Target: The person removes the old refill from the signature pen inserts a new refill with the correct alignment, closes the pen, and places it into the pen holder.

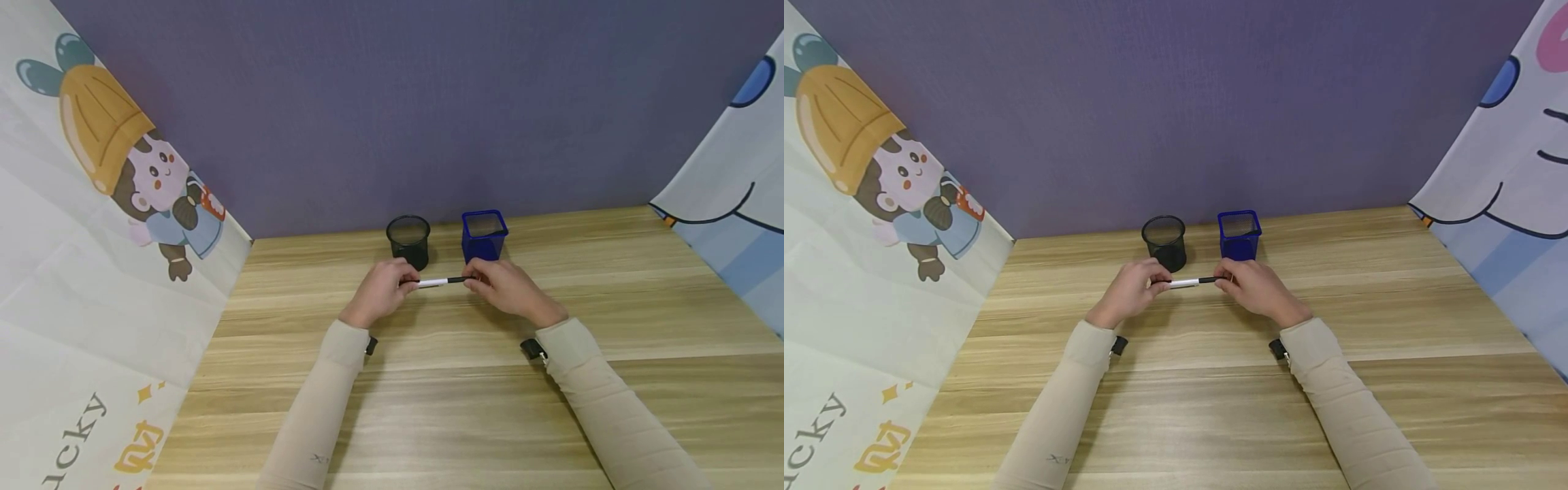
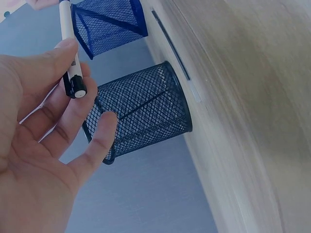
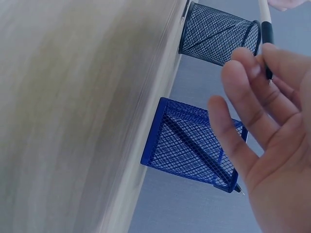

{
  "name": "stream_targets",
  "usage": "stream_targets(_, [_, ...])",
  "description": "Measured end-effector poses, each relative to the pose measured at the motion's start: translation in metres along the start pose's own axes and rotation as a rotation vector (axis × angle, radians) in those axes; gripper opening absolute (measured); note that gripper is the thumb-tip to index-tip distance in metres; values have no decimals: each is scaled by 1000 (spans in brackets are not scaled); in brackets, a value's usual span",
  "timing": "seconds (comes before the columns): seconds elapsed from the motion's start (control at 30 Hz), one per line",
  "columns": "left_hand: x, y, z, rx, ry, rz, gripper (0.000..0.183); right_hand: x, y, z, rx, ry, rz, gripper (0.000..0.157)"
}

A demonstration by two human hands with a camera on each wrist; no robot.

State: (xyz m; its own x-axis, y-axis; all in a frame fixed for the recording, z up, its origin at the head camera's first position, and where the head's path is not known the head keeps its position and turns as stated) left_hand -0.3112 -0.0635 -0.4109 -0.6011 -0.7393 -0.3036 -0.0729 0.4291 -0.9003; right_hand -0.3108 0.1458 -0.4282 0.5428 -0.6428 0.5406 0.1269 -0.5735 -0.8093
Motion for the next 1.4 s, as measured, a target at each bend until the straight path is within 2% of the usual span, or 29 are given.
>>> stream_targets(0.5, [-1, -2, 1, -4, 9, -7, 11, 3, 0, 0, -10, -61, 7, 16])
stream_targets(1.2, [-3, -1, 1, -7, 19, -6, 11, 1, 2, 0, 1, -57, 58, 28])
stream_targets(1.4, [-2, -1, 1, -22, 26, 0, 10, 1, 2, 0, -7, -63, 37, 26])
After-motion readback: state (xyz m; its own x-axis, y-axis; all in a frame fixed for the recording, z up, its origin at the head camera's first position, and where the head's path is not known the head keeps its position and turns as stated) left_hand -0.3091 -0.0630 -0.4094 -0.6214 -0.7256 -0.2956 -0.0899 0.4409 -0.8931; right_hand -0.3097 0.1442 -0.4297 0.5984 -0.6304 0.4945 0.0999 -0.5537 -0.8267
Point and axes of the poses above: each hand's wrist, its own z-axis away from the middle knuckle, its own y-axis out of the palm, x = y × z, the point moved 6 cm from there along -z, towards the middle knuckle, and after that the axes turned 5 degrees about -z, right-handed, at the moved point
